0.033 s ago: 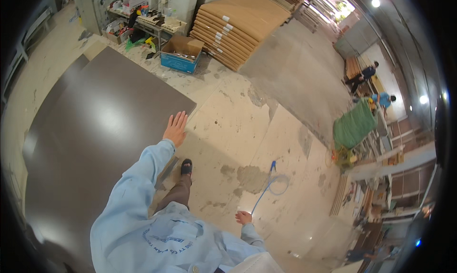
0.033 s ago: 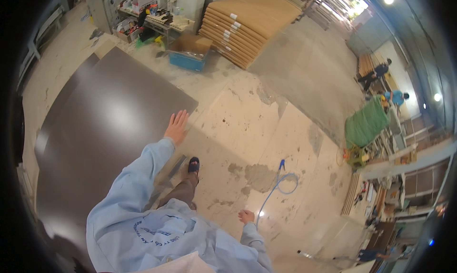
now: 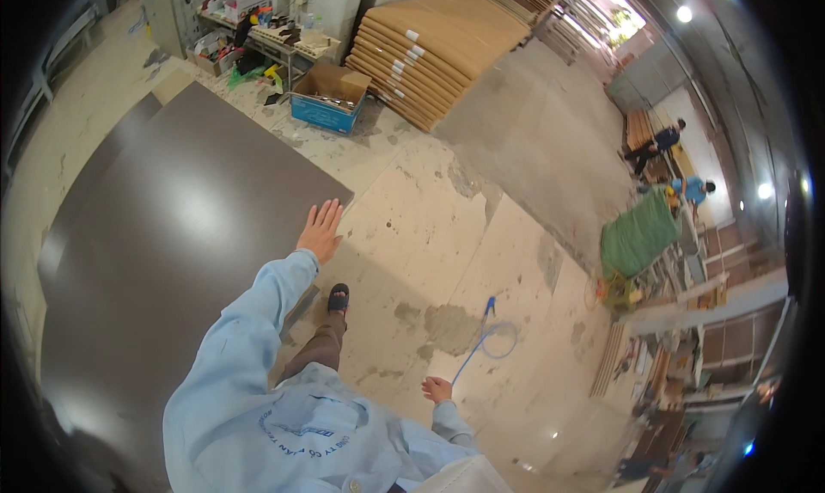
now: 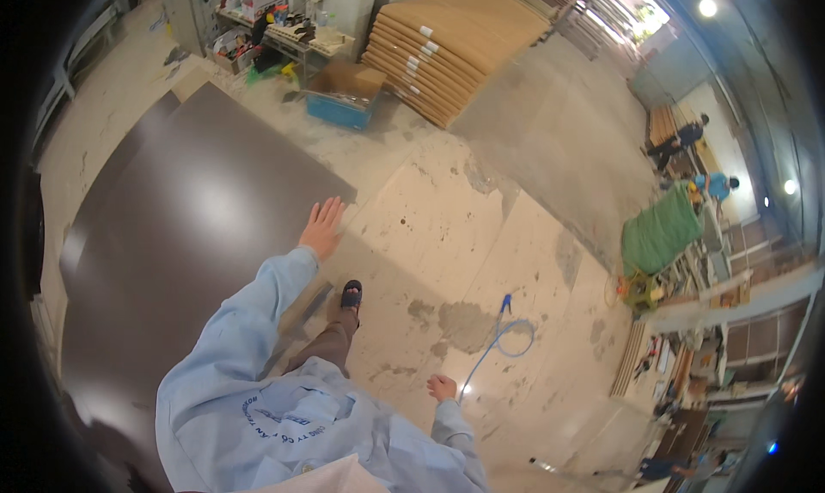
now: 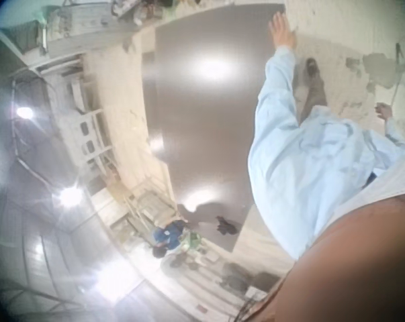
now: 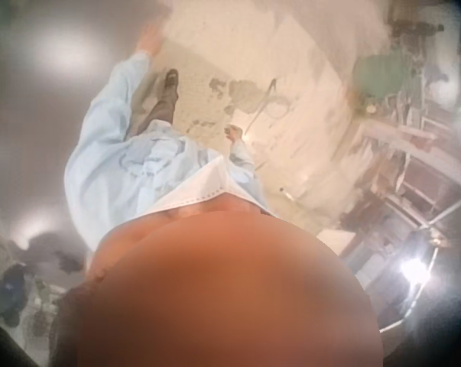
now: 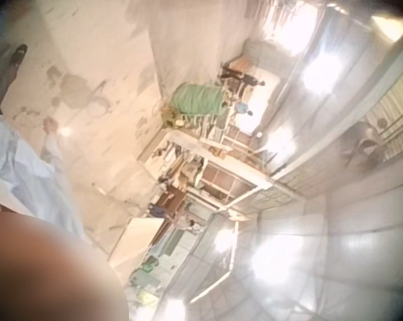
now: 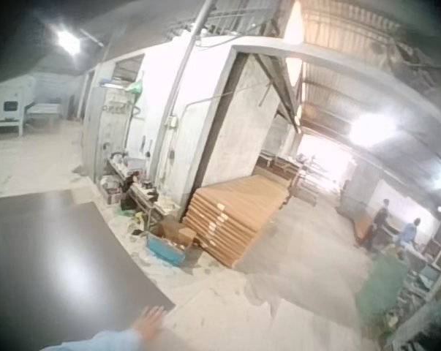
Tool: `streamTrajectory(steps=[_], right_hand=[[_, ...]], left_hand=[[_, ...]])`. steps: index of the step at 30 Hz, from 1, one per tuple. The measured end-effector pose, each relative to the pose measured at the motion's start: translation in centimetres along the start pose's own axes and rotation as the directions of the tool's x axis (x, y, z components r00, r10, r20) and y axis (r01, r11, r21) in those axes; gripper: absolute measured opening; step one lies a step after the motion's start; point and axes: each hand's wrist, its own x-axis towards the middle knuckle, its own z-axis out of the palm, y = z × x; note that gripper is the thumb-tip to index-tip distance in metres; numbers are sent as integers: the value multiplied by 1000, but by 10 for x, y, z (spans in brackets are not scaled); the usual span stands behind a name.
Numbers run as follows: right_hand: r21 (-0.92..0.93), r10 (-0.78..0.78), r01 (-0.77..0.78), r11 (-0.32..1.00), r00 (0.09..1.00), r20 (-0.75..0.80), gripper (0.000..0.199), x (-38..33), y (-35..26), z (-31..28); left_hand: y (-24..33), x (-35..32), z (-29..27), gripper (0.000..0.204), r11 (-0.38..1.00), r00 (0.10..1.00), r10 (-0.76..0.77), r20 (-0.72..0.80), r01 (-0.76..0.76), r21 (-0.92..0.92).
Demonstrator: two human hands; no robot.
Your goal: The person wipes a large gray panel with a black cloth, then uses a small metal tool to scrape the surface while wiping with the other hand. The person later picks up a small can and applies its contents to the cloth before continuing to wipe the panel.
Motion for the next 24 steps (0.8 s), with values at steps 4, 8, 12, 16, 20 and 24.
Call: streamTrajectory(steps=[4, 8, 12, 16, 20, 24], right_hand=[[-77, -70, 73, 994, 997, 40, 31, 64, -136, 3], [-121, -83, 101, 987, 986, 145, 33, 104, -237, 1], [-36, -126, 130, 991, 986, 107, 35, 149, -302, -22], [-114, -21, 34, 993, 994, 111, 34, 204, -318, -53], [-461, -24, 165, 872, 955, 295, 29, 277, -337, -80], [-687, -34, 390, 614, 882, 470, 28, 366, -421, -102]], left_hand=[[11, 86, 8, 78, 998, 999, -40, -4, 39, -54], [7, 119, -5, 75, 991, 994, -85, 73, 92, -100], [-51, 140, -20, 72, 898, 914, -400, 65, 405, -170], [-144, 183, -18, 71, 603, 611, -791, -34, 788, 127], [-209, 212, -10, 72, 263, 276, -956, -99, 957, 124], [-186, 210, -2, 72, 105, 120, -986, -114, 987, 125]])
